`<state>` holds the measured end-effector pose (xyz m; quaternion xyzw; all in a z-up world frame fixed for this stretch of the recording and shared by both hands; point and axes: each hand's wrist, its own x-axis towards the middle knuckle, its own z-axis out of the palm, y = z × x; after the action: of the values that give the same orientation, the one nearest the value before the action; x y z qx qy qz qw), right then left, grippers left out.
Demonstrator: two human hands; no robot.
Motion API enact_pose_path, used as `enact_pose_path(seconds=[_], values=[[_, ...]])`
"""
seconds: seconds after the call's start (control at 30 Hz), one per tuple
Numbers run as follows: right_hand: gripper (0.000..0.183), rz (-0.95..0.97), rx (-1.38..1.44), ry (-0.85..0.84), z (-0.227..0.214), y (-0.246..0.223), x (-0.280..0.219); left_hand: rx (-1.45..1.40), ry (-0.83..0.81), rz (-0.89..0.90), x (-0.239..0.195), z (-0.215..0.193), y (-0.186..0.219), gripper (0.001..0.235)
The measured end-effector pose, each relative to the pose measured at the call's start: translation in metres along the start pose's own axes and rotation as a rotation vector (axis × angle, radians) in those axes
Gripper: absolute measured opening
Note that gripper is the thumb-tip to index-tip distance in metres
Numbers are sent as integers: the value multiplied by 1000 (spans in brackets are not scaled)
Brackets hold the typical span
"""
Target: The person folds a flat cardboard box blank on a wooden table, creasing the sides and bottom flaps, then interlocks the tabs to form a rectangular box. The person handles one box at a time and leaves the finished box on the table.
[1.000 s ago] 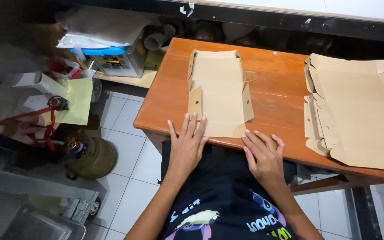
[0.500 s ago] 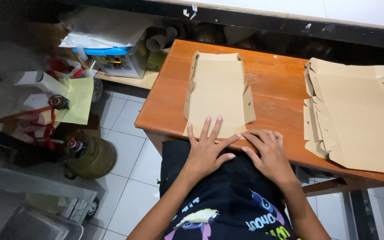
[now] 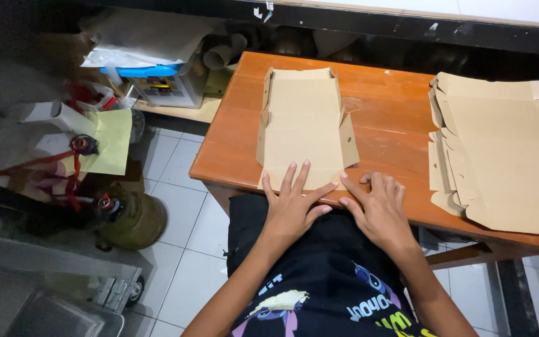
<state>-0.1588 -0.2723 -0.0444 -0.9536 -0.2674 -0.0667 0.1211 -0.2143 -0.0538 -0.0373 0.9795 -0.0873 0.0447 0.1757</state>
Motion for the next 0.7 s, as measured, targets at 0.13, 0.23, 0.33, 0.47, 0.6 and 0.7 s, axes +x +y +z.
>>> enact_pose_path(seconds=[0.13, 0.23, 0.33, 0.47, 0.6, 0.7], values=[[47, 9, -4, -4, 7, 7, -18, -37, -17, 2, 0, -2, -1, 51], [50, 39, -23, 24, 9, 2, -20, -34, -19, 22, 1, -1, -4, 53], [50, 11, -39, 96, -3, -13, -15, -31, -28, 27, 1, -2, -4, 55], [51, -6, 5, 138, -6, -25, 3, -67, -57, 33, 0, -4, -4, 55], [51, 11, 25, 113, -6, -27, 7, -81, -41, 20, 0, -5, -3, 49], [51, 29, 9, 67, -7, -19, -9, -100, -22, 14, -2, -9, 0, 48]])
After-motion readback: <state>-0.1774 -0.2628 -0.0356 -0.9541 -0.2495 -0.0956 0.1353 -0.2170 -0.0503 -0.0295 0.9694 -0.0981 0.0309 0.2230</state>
